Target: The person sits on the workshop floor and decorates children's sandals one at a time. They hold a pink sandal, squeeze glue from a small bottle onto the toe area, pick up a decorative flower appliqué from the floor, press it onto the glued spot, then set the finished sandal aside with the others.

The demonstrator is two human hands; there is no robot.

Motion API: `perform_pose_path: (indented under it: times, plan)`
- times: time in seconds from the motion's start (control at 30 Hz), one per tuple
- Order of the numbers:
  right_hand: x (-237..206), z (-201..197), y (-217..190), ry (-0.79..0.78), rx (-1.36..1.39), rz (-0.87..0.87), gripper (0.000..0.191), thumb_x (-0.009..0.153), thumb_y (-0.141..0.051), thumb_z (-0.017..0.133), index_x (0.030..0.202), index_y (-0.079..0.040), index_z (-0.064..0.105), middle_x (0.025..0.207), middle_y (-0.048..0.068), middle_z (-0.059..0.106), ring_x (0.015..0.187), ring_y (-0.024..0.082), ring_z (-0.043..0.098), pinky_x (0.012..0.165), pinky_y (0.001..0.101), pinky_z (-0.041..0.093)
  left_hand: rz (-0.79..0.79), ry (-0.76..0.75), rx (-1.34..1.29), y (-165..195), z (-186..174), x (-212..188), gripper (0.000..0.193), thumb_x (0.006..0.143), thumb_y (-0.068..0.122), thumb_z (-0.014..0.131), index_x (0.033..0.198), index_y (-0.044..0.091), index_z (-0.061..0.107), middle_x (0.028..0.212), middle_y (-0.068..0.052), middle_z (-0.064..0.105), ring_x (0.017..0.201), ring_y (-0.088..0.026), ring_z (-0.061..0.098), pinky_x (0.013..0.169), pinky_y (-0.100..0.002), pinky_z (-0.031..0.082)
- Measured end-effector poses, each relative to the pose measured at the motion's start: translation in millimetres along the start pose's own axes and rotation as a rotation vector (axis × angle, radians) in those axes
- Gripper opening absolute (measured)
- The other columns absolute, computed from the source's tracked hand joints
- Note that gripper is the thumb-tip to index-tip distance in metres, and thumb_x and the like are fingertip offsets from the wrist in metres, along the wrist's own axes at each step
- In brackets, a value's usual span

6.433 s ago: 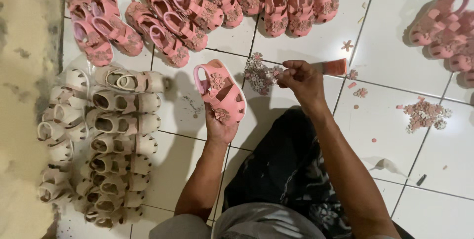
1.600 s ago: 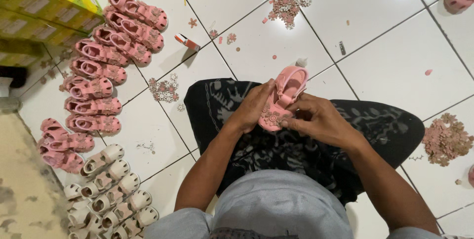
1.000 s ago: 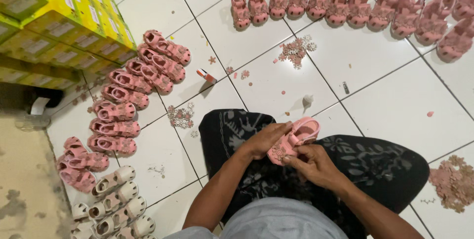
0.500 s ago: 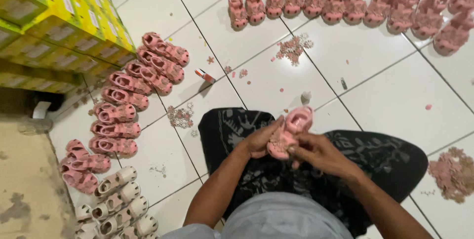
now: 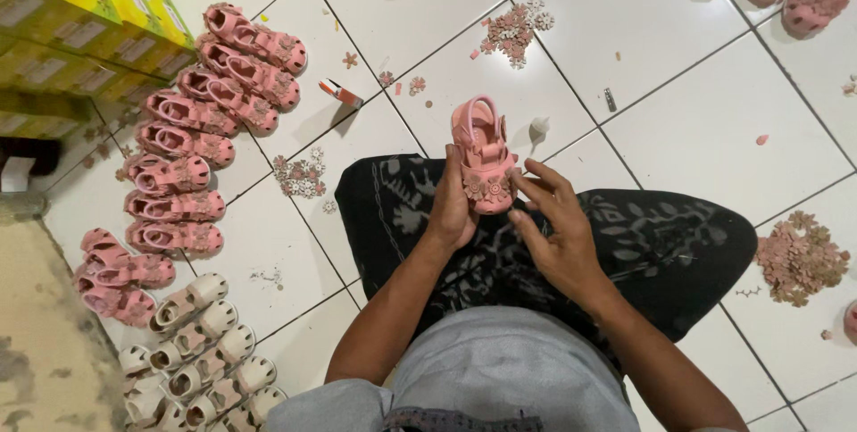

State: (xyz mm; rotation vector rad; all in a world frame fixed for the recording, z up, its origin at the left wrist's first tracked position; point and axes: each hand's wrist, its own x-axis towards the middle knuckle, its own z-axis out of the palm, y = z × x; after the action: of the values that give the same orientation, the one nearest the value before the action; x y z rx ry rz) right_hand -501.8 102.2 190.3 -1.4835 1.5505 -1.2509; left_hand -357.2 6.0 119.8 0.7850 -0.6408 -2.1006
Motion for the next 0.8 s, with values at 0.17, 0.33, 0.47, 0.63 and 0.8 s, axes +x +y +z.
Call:
perform_pose_path:
  times: [0.17, 0.33, 0.47, 0.63, 0.8]
  plan:
    - [-1, -1, -1, -0.010, -0.050, -0.081, 0.044, 0.094, -0.005, 0.072, 0.137, -0.011, 0.065, 0.155, 0.017, 0.045, 0.135, 0.027, 0.057, 0.102, 0.0339, 0.056, -0.011, 0.015, -0.039, 1, -2, 2, 0.074, 0.110, 0.060, 0.023, 0.151, 0.001, 0.042, 0.136, -0.021, 0.061, 0.121, -0.030, 0.065, 0.102, -0.043, 0.057]
    - [6, -7, 8, 0.029, 0.016, 0.063, 0.046, 0.097, -0.008, 0.070, 0.141, -0.006, 0.061, 0.149, 0.016, 0.055, 0.133, 0.022, 0.058, 0.099, 0.0326, 0.055, -0.085, -0.064, -0.081, 6, -3, 3, 0.082, 0.107, 0.066, 0.019, 0.150, 0.002, 0.044, 0.132, -0.022, 0.064, 0.117, -0.031, 0.067, 0.100, -0.042, 0.058]
    - [11, -7, 11, 0.015, 0.120, 0.223, 0.046, 0.099, -0.013, 0.069, 0.144, -0.006, 0.061, 0.109, 0.011, 0.064, 0.098, 0.014, 0.061, 0.080, 0.0274, 0.053, -0.111, -0.093, -0.040, 7, -5, 3, 0.083, 0.107, 0.067, 0.019, 0.150, 0.001, 0.045, 0.128, -0.021, 0.065, 0.113, -0.030, 0.069, 0.098, -0.042, 0.060]
    - [34, -29, 9, -0.377, 0.309, 0.531, 0.052, 0.093, -0.019, 0.070, 0.143, -0.008, 0.060, 0.060, 0.003, 0.053, 0.054, 0.008, 0.049, 0.048, 0.0258, 0.041, -0.214, -0.149, 0.026, 13, -7, -2, 0.075, 0.112, 0.061, 0.025, 0.150, 0.000, 0.045, 0.128, -0.016, 0.065, 0.112, -0.023, 0.069, 0.097, -0.039, 0.060]
    - [45, -31, 21, -0.658, 0.169, 0.652, 0.035, 0.094, -0.024, 0.066, 0.118, 0.002, 0.064, 0.059, 0.007, 0.063, 0.051, 0.011, 0.060, 0.045, 0.0280, 0.047, -0.371, -0.251, 0.033, 19, -9, -3, 0.074, 0.109, 0.061, 0.022, 0.148, 0.003, 0.047, 0.124, -0.014, 0.067, 0.109, -0.021, 0.070, 0.093, -0.035, 0.061]
